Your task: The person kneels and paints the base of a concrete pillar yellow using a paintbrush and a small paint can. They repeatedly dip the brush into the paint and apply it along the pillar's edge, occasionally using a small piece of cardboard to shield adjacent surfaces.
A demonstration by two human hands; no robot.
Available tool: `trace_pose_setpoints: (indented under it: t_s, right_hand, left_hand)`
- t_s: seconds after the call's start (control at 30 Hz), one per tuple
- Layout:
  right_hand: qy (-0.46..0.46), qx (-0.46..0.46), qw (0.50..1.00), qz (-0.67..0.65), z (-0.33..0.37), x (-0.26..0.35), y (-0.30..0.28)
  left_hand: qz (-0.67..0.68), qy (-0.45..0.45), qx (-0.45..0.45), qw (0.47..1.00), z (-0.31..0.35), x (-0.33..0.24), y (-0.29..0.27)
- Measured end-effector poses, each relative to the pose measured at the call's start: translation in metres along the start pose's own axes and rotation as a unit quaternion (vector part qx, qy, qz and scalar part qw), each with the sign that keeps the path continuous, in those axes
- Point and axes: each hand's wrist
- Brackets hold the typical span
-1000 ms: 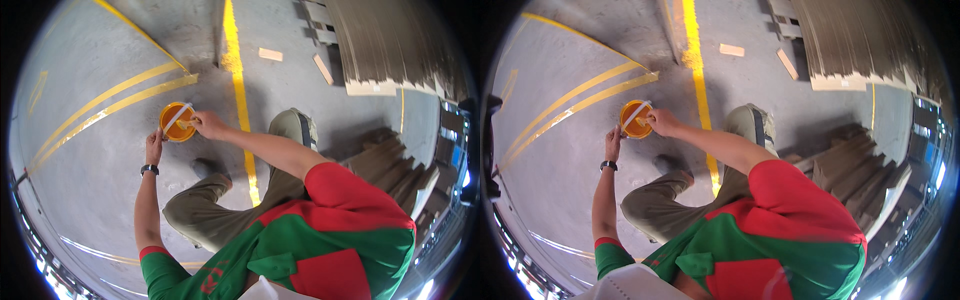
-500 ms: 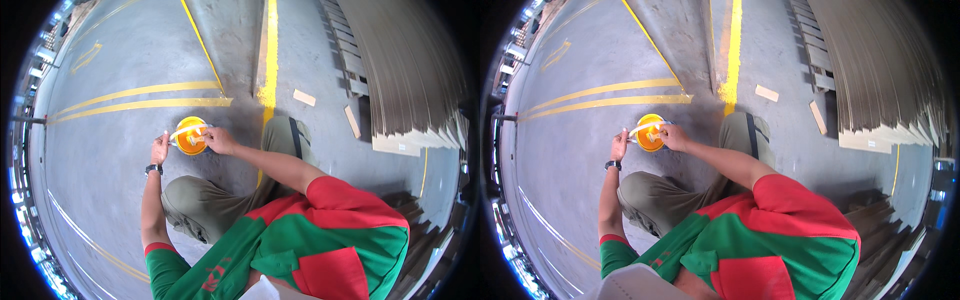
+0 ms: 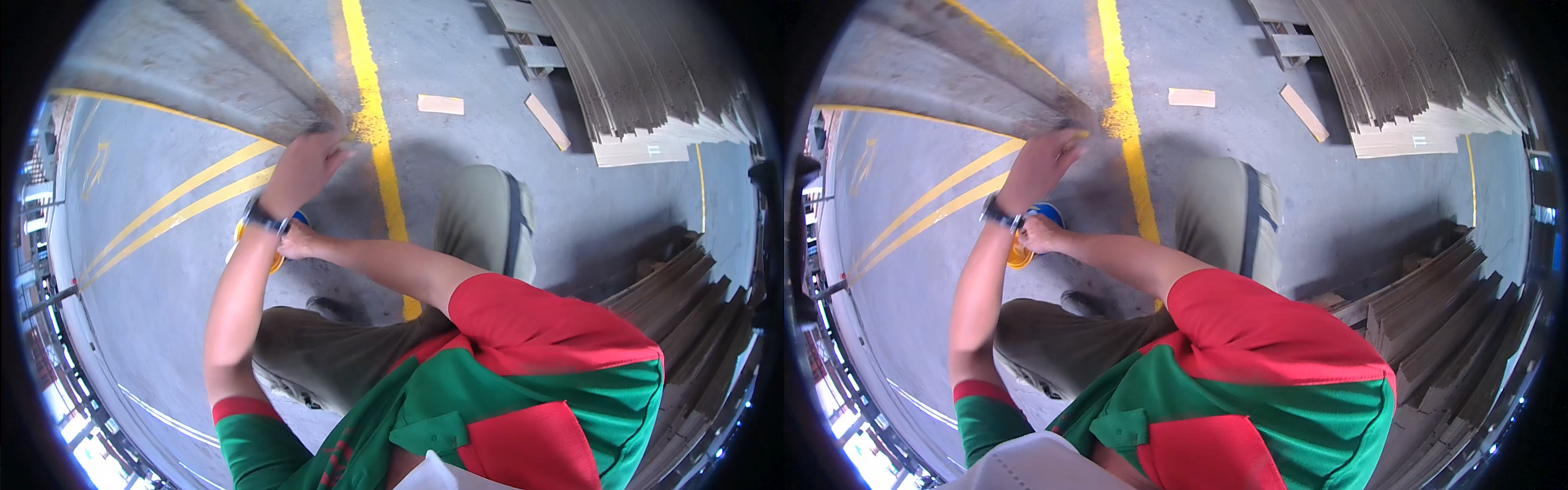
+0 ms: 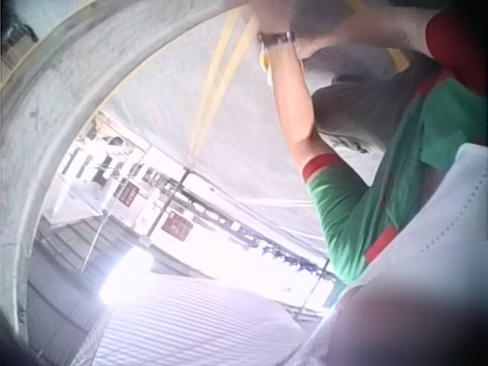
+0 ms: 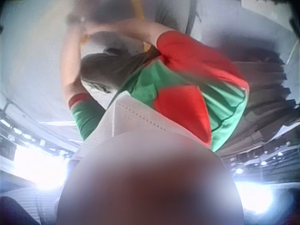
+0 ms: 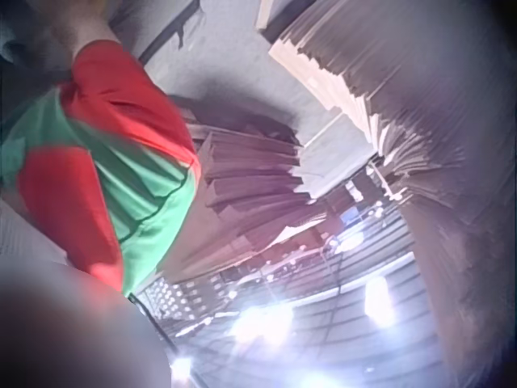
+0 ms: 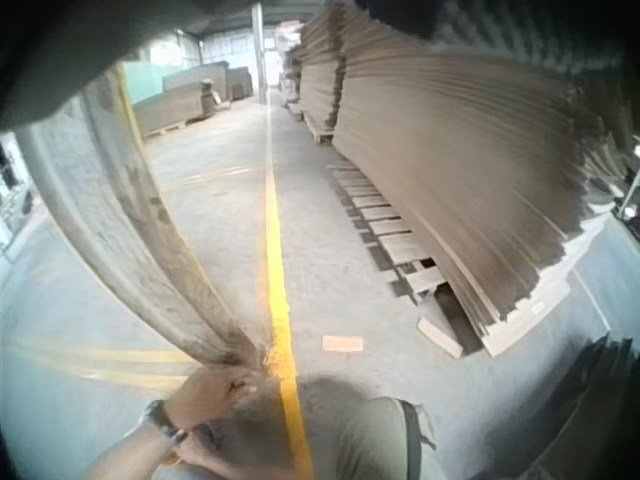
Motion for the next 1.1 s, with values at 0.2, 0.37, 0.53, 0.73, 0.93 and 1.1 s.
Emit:
trace_pose_setpoints:
  t_s: [0.2,0.37,0.53,0.73,0.93,1.1]
  right_hand:
    - [0.217,0.047,0.710,-0.668,0.013,-0.028,-0.016]
    - [0.224,0.060,0.895,-0.381,0.009,-0.022,-0.028]
    - [0.213,-0.018,0.960,-0.180,0.017,0.005,-0.034]
    - [0.212,0.069,0.953,-0.205,0.030,-0.008,-0.071]
    - [0.175,0.063,0.956,-0.227,0.039,-0.010,-0.080]
    - [0.151,0.071,0.968,-0.188,0.043,-0.009,-0.076]
  left_hand:
    - [-0.015,-0.110,0.115,0.987,-0.126,0.030,0.138]
    - [0.089,-0.237,0.071,0.965,-0.159,0.045,0.227]
    - [0.136,-0.311,0.071,0.938,-0.173,0.059,0.264]
    - [0.094,-0.319,0.002,0.943,-0.199,0.056,0.301]
    - [-0.005,-0.366,-0.017,0.930,-0.208,0.044,0.316]
    - [-0.029,-0.348,-0.039,0.936,-0.212,0.037,0.333]
Point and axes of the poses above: each hand's wrist, its own z-axis away from the middle knuckle, its own y-axis out of the palm, x = y × z, and after that the axes turned 4 degrees about -z, right-handed
